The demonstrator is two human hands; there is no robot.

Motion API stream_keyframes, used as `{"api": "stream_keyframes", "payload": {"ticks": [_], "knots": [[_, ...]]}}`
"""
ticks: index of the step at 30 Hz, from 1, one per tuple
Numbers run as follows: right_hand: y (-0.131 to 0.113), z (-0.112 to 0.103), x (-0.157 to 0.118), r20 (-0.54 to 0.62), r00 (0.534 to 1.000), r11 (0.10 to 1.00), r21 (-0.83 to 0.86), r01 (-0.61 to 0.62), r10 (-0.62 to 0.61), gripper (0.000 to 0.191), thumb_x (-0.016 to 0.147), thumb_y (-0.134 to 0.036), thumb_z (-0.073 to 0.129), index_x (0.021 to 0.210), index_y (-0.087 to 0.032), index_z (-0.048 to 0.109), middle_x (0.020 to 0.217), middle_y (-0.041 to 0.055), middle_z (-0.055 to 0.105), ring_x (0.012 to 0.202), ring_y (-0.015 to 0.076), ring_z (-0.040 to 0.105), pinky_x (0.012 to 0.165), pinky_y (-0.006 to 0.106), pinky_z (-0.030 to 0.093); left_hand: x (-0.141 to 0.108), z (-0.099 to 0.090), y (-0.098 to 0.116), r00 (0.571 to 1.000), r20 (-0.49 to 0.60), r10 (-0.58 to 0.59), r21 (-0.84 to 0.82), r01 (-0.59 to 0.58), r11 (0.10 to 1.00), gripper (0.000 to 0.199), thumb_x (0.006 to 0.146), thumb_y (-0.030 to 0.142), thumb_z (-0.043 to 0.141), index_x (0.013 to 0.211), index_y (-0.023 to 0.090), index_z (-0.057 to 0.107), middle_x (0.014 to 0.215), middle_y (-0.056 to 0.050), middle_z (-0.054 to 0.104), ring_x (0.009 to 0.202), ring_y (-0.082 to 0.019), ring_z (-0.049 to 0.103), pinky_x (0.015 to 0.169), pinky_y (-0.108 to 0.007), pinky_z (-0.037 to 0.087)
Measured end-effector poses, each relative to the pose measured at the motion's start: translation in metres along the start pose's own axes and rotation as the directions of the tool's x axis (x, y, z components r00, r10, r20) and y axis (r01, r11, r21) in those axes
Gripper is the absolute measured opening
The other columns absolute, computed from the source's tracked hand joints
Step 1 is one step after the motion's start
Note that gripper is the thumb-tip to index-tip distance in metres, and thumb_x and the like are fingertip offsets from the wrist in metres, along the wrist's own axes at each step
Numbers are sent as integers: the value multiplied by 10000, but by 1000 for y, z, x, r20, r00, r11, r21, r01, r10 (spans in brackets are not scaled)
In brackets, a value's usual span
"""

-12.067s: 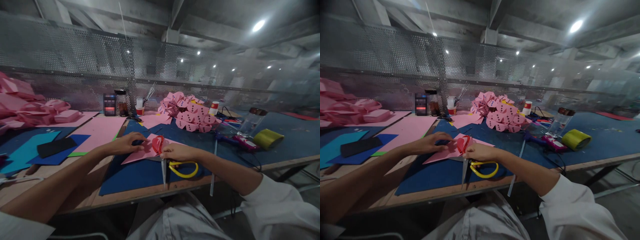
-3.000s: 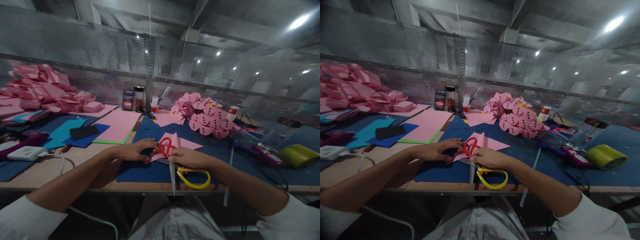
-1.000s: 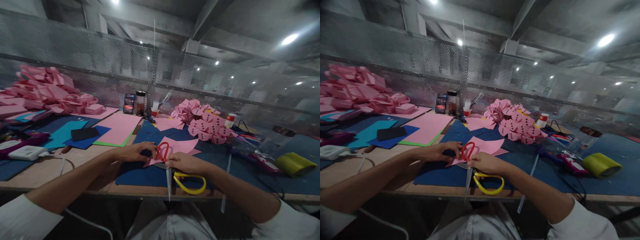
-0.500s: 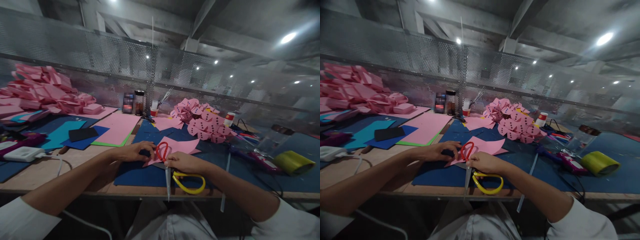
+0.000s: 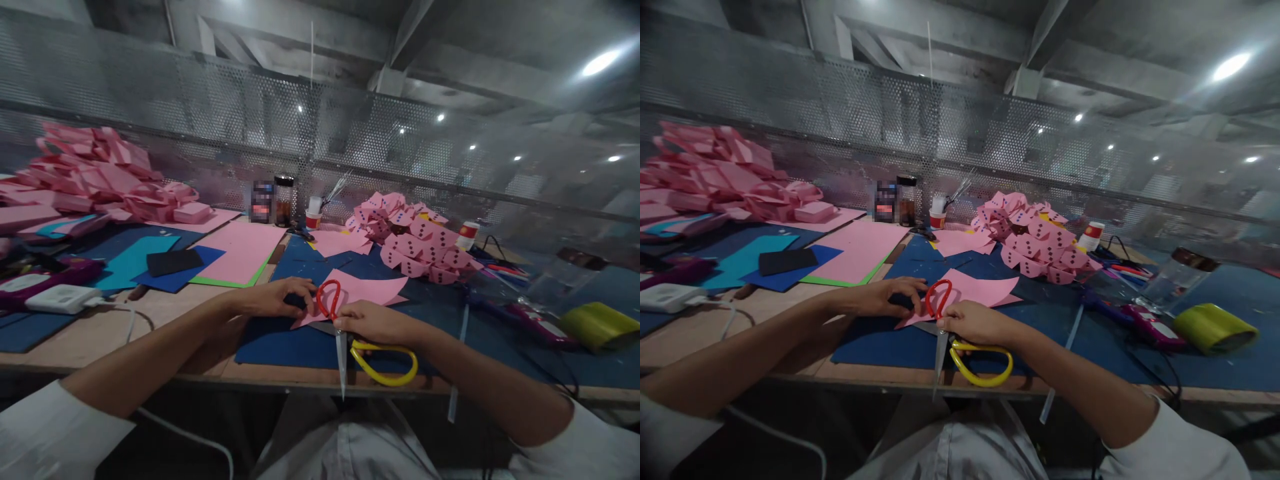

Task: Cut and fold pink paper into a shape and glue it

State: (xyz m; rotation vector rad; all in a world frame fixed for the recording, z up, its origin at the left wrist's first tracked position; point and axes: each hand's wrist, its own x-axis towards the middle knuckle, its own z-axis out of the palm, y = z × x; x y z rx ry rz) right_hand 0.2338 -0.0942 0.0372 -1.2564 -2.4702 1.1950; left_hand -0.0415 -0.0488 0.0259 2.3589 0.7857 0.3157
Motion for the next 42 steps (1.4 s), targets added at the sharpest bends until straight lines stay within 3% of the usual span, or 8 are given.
{"api": "stream_keyframes", "payload": {"ticks": [12,19,26,32,38,42], "knots": [[-8,2,-2,-2,1000,1000,-4,0,0,345,971,-452,477,757,-182,468,654,-40,444,578,99,416,517,228,307,3,3,-16,999,-11,45,-10,-45,999,232,896,407,699,1083,285,761,1533,-43,500,1514,-294,292,1233,-404,233],[-6,3,-4,23,999,998,53,-36,35,346,973,-494,477,799,-196,452,633,-48,450,545,101,436,501,222,305,3,3,-17,998,-19,65,-21,-65,998,222,895,384,701,1084,284,759,1508,-55,523,1509,-304,298,1240,-461,218],[-6,3,-1,1,1000,1000,-17,13,-13,346,981,-458,481,772,-182,477,670,-29,485,602,105,445,541,223,322,4,4,-18,996,-41,74,-31,-76,997,215,876,389,721,1052,275,770,1462,-52,569,1495,-307,325,1239,-430,232],[-12,5,-4,50,997,997,61,-56,53,365,975,-499,469,773,-198,429,633,-52,430,529,97,414,488,224,313,5,4,-15,995,-33,99,-22,-100,995,210,880,400,716,1027,258,767,1452,-50,578,1470,-303,363,1243,-423,223],[-9,4,1,-5,1000,999,-34,23,-23,341,972,-451,484,768,-178,494,681,-27,472,622,112,439,557,230,328,5,4,-16,994,-32,107,-26,-108,994,219,892,417,701,1043,269,757,1381,-41,620,1478,-286,349,1248,-402,200],[-7,4,1,13,1000,999,-29,15,-14,344,978,-463,469,786,-180,503,678,-23,499,611,116,459,554,231,336,4,4,-18,996,-28,87,-27,-88,996,230,880,412,711,1053,265,751,1472,-52,550,1489,-304,326,1241,-426,211]]}}
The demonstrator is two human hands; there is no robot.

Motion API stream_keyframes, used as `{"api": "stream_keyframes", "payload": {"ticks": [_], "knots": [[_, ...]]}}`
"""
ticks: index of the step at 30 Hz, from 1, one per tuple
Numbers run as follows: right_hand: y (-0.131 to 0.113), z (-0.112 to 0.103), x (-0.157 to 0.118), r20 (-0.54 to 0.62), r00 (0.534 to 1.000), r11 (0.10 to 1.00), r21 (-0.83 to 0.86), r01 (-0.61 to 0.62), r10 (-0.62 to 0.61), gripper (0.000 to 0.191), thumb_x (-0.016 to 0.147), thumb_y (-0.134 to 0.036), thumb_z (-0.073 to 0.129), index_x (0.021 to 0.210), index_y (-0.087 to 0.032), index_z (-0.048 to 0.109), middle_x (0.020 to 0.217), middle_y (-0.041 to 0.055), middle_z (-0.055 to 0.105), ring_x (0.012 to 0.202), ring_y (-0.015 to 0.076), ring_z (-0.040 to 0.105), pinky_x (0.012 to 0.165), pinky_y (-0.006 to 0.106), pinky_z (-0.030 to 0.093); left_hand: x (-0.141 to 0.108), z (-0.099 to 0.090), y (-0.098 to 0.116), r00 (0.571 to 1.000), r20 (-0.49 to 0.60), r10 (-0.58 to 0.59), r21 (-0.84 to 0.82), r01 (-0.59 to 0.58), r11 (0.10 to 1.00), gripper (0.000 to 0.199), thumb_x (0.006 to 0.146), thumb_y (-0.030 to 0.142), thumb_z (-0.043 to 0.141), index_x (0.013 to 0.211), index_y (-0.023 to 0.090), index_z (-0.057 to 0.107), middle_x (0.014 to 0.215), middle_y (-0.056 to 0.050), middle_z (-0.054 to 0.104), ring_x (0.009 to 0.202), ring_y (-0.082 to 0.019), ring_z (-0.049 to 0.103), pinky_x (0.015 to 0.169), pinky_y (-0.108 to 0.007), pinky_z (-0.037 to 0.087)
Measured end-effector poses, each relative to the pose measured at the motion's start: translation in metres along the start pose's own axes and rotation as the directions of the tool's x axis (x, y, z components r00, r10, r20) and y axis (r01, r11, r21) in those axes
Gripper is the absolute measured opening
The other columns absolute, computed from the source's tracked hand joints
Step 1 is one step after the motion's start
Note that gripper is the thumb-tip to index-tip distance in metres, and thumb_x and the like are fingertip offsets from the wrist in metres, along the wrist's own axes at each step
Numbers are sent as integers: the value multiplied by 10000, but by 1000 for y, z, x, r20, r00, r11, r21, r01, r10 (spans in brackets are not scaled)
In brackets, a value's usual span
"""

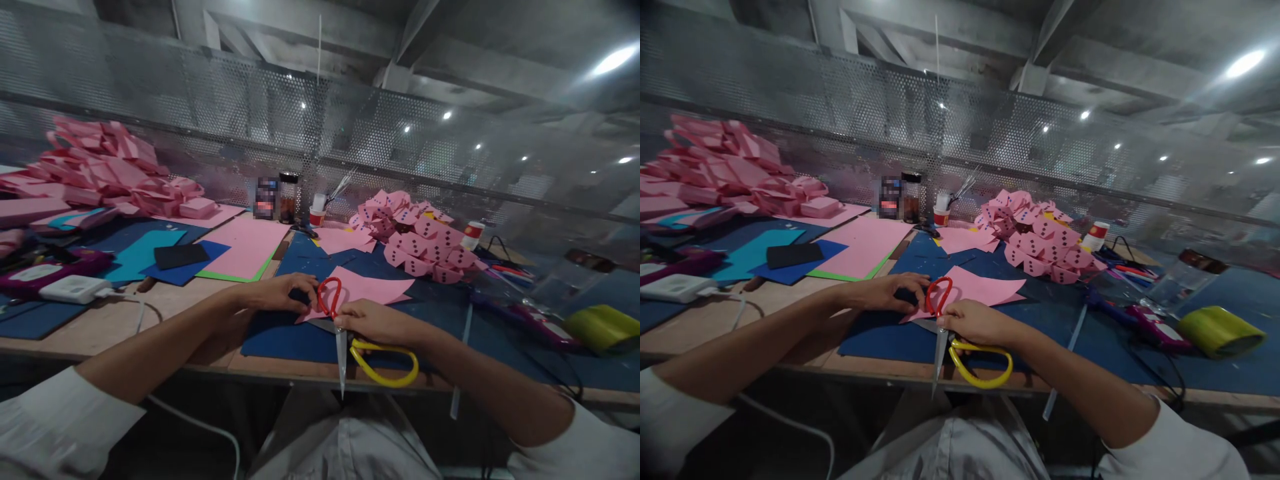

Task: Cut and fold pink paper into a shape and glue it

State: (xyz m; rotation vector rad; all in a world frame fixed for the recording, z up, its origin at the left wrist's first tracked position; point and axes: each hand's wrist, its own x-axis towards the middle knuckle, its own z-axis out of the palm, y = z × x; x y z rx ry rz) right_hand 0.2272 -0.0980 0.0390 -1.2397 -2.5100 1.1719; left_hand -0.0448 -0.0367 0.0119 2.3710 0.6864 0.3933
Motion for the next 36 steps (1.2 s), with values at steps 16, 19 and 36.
{"api": "stream_keyframes", "payload": {"ticks": [16,19,36], "knots": [[-12,1,-4,19,999,996,84,-39,37,343,964,-458,488,757,-186,461,655,-39,470,548,96,437,504,211,337,-3,1,15,989,-79,-124,63,129,990,335,839,371,703,1083,221,531,1294,-65,598,1337,-289,479,1120,-398,362],[-15,1,-4,22,999,994,95,-51,50,343,963,-447,498,745,-187,445,645,-45,441,549,94,434,511,213,349,-4,1,12,988,-78,-131,76,137,988,367,846,379,702,1134,231,529,1335,-71,574,1357,-284,464,1132,-404,355],[-18,2,-2,33,999,997,80,-10,7,353,975,-433,481,728,-187,428,629,-50,427,560,93,402,519,226,292,-3,1,9,982,-91,-162,-21,161,987,485,809,371,754,1181,238,473,1333,-93,571,1378,-285,481,1146,-439,366]]}}
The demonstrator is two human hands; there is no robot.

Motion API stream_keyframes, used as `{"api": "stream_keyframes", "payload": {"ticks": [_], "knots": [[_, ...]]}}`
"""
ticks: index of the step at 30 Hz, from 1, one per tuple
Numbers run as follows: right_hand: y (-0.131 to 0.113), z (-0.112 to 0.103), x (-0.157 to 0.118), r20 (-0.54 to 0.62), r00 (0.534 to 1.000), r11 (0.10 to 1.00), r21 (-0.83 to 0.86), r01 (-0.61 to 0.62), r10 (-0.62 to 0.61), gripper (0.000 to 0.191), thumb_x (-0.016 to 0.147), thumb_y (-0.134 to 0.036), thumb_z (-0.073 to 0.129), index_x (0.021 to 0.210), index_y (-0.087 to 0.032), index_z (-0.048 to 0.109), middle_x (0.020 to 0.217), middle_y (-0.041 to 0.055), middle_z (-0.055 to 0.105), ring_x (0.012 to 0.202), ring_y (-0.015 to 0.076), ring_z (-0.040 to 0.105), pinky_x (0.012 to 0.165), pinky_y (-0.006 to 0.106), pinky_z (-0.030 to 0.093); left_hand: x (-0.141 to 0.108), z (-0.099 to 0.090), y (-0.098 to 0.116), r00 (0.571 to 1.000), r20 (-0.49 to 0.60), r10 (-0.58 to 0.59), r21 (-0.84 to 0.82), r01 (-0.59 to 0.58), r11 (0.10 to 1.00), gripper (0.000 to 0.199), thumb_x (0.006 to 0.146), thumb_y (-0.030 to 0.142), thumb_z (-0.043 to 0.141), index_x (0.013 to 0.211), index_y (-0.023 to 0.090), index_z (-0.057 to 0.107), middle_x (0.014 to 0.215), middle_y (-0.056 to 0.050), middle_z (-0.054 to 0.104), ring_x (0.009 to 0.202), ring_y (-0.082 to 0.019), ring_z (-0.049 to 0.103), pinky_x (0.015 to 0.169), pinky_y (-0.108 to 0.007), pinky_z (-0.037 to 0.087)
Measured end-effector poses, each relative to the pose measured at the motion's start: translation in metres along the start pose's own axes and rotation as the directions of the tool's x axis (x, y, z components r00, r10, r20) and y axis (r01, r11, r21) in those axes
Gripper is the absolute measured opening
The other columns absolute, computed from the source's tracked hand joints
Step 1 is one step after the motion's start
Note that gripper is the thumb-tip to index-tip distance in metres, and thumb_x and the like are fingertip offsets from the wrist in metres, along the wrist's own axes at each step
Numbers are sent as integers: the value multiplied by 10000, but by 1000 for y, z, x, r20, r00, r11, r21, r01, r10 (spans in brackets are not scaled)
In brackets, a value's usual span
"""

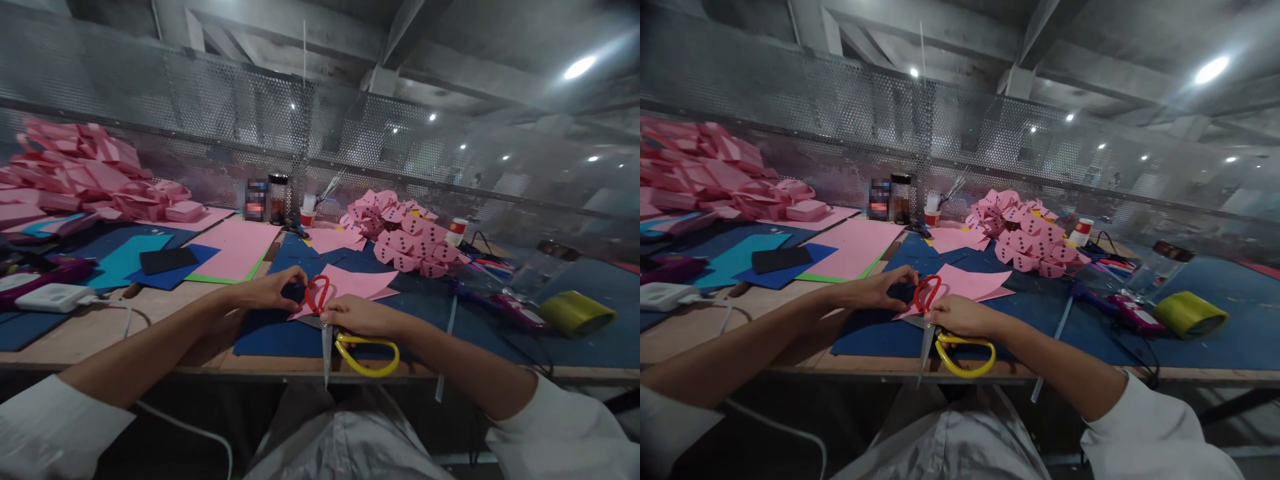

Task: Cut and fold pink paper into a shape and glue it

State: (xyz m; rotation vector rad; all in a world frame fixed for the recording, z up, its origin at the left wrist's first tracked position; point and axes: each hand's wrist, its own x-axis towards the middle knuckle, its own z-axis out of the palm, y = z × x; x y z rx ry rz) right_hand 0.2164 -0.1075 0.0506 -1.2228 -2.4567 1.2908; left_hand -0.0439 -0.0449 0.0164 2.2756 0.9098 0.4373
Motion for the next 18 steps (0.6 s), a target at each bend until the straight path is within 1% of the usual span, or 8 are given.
{"api": "stream_keyframes", "payload": {"ticks": [3,5,7,13,18], "knots": [[1,-2,0,1,1000,997,-71,26,-26,357,979,-422,477,718,-182,437,639,-49,428,574,93,388,530,233,281,1,1,0,1000,14,12,-80,-11,997,603,797,337,765,1283,238,422,1429,-120,516,1415,-271,451,1165,-438,351],[1,-2,1,3,1000,997,-79,24,-23,349,978,-408,478,716,-180,440,642,-49,432,576,93,390,533,236,281,1,1,1,1000,24,6,-113,-3,994,732,789,327,773,1382,238,353,1513,-146,446,1441,-266,422,1177,-438,340],[0,-1,2,-1,1000,997,-72,16,-16,341,975,-393,477,712,-180,437,639,-48,430,572,93,391,535,239,279,1,1,1,1000,27,-12,-124,15,992,827,777,327,783,1442,232,301,1555,-166,401,1456,-270,404,1182,-443,335],[-3,-1,2,1,1000,995,-99,30,-30,345,978,-377,466,697,-183,415,641,-45,406,579,96,374,534,247,264,1,2,3,999,7,-47,-147,48,988,881,754,327,796,1486,234,316,1567,-165,417,1459,-304,402,1170,-448,348],[-5,1,0,-18,1000,996,-84,10,-11,337,980,-396,471,724,-180,436,659,-37,417,595,100,381,525,248,245,0,2,-3,999,6,-40,-142,41,989,930,755,334,814,1528,252,303,1549,-142,460,1464,-296,397,1185,-431,321]]}}
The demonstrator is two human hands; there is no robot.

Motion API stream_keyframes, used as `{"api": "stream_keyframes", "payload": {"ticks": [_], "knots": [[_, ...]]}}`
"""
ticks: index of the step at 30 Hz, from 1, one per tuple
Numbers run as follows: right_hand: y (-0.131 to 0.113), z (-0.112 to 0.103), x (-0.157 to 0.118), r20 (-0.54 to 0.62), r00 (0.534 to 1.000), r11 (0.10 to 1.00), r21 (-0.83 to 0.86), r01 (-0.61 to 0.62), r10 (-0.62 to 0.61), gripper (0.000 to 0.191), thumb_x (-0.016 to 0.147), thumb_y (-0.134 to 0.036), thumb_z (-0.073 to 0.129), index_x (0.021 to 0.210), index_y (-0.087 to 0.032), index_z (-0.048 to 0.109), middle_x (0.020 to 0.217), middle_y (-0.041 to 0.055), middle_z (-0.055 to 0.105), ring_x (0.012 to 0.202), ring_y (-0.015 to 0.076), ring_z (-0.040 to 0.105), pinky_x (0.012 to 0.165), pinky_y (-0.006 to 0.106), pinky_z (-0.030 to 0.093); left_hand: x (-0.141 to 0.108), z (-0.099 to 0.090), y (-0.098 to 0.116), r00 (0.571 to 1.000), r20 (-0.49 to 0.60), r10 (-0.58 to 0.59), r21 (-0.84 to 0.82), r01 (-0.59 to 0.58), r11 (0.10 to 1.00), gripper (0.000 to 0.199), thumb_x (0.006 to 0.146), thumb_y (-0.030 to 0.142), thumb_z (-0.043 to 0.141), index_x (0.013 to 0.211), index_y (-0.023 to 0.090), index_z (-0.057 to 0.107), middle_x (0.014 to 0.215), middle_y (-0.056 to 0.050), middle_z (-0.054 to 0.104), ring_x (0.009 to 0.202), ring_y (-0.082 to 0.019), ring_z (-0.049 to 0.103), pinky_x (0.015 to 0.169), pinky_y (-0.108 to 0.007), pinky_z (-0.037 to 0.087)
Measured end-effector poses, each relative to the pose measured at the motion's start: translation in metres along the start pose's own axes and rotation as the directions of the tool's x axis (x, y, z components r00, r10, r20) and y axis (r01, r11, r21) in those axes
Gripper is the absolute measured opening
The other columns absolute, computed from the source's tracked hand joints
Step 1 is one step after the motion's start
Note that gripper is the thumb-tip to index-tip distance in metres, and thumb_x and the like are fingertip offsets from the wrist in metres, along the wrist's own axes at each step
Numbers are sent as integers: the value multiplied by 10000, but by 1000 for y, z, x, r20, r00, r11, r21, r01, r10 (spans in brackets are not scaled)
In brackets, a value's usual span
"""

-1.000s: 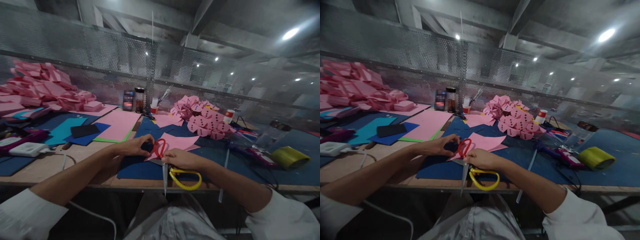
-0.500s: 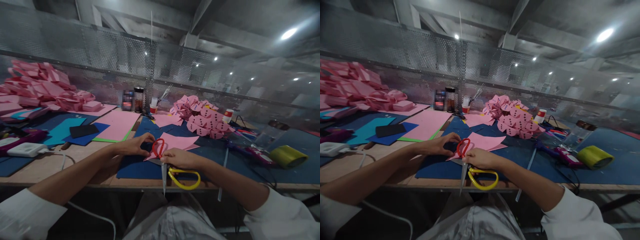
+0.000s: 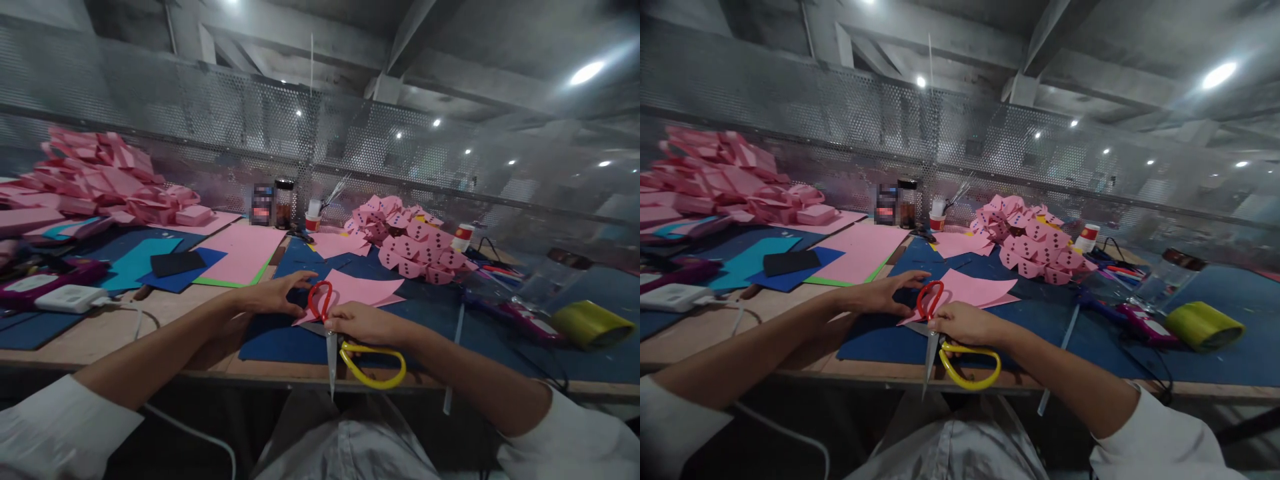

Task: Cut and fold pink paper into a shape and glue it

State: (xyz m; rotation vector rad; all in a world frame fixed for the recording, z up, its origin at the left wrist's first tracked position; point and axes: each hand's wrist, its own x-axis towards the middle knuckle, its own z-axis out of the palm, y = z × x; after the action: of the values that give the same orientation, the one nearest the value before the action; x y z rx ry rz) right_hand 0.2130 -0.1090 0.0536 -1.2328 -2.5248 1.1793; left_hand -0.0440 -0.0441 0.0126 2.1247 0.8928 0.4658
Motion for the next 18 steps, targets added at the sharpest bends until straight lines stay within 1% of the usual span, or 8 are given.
{"api": "stream_keyframes", "payload": {"ticks": [3,6,10,12,14,18], "knots": [[0,1,2,-2,1000,1000,10,-3,3,345,982,-396,469,716,-180,431,655,-37,414,594,100,387,528,245,255,1,0,-4,1000,-5,13,-12,-13,1000,931,759,375,822,1530,265,311,1571,-130,437,1467,-296,392,1177,-412,328],[2,2,3,-4,1000,1000,5,5,-5,345,979,-402,478,719,-178,445,662,-35,415,600,101,383,524,243,256,1,-1,-5,1000,-1,22,-27,-22,999,925,759,408,826,1524,271,326,1565,-122,450,1467,-298,391,1169,-402,335],[3,2,3,-6,1000,1000,9,2,-2,339,978,-402,477,723,-180,447,672,-34,422,597,101,382,525,238,289,2,0,-4,1000,3,15,-22,-14,1000,921,765,377,824,1527,253,323,1550,-135,467,1463,-291,398,1176,-407,325],[3,3,3,-3,1000,999,42,-17,18,333,976,-405,478,730,-184,441,670,-37,423,586,100,390,527,236,312,2,0,-4,1000,-3,13,-23,-13,1000,915,764,368,824,1525,250,330,1556,-137,459,1465,-290,397,1174,-407,330],[3,4,3,-5,1000,997,67,-29,30,335,974,-412,477,729,-188,432,656,-42,414,574,99,387,522,234,309,2,0,-3,1000,-15,17,-33,-18,999,910,752,375,834,1515,252,354,1556,-135,461,1458,-298,408,1164,-408,346],[4,4,2,-23,1000,1000,18,-2,3,346,969,-414,483,715,-183,445,655,-35,427,591,104,385,529,238,291,1,0,-3,999,-35,18,-46,-20,999,912,727,383,853,1503,254,390,1529,-135,500,1441,-311,432,1157,-422,358]]}}
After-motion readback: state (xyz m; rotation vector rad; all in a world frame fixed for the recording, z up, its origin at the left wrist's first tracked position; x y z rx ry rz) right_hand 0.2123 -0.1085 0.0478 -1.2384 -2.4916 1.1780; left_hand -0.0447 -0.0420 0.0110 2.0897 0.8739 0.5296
